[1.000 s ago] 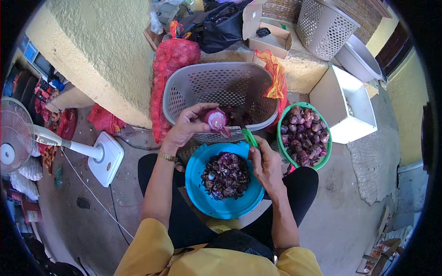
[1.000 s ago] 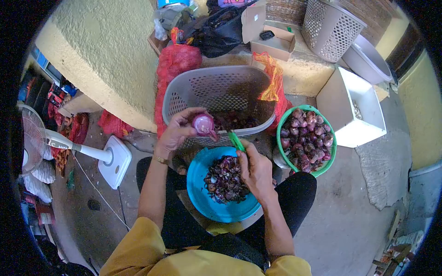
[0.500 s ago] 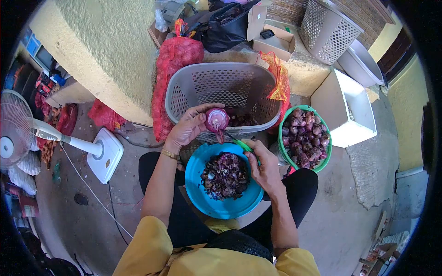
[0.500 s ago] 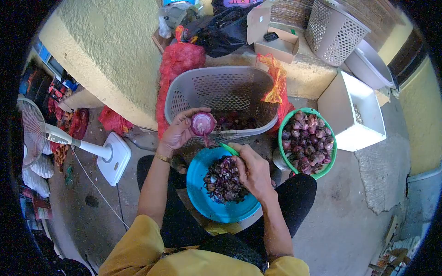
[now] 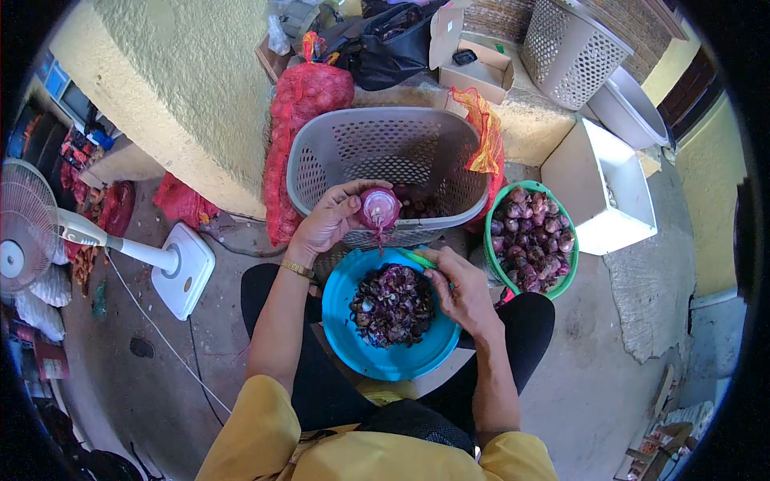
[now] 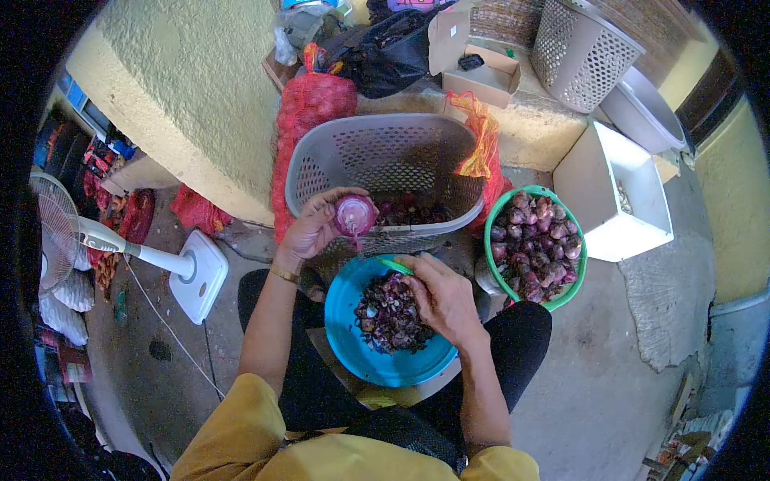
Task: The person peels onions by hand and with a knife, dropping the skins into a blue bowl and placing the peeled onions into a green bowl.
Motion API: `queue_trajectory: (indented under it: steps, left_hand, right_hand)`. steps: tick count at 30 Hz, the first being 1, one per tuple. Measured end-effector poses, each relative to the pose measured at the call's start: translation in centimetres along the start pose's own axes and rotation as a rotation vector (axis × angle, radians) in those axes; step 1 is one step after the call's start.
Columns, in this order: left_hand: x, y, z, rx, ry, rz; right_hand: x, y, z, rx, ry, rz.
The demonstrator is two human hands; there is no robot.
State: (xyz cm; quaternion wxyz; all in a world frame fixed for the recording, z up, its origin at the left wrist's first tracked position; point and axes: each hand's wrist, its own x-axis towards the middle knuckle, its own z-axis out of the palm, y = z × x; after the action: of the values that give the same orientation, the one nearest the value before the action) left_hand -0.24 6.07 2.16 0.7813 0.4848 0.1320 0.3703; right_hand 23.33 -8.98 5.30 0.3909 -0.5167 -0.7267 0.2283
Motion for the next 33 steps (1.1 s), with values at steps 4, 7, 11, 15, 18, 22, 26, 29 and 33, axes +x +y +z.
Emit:
queue_trajectory:
  steps: [4,7,11,15,18,22,26,29,33]
  left_hand:
    - [0.1,-0.3,-0.6,-0.005,0.015,0.038]
    - [0.1,-0.1,-0.3,-0.024,0.009,0.045]
    - [0.0,0.1,-0.1,-0.019,0.038,0.061]
    - [0.1,0.3,-0.3,-0.005,0.046,0.107]
    - [-0.1,0.3,-0.6,-0.051,0.015,0.137]
    - [-0.2,0.3,-0.5,-0.083,0.029,0.145]
    - [-0.2,0.3,-0.2,-0.085,0.048,0.162]
    - [-0.2,0.2,-0.7,-0.092,0.021,0.122]
    - [-0.1,0.0,-0.9,-0.054,0.035,0.137]
  right_hand:
    - [-0.2,0.5,-0.3,-0.113,-0.088,-0.011]
    - [-0.5,0.8,-0.2,-0.127,-0.090,-0.015]
    - [-0.7,1.0,-0.2,-0.158,-0.118,-0.003]
    - [-0.8,1.1,-0.2,-0.158,-0.142,0.007]
    - [-0.7,0.9,-0.3,-0.134,-0.125,0.014]
    - [-0.6,0.8,-0.4,-0.125,-0.115,-0.008]
    - [-0.7,0.9,-0.4,-0.135,-0.140,0.005]
    - [-0.7,0.9,-0.4,-0.131,-0.123,-0.006]
    - [-0.6,0.8,-0.5,-0.102,-0.115,0.002]
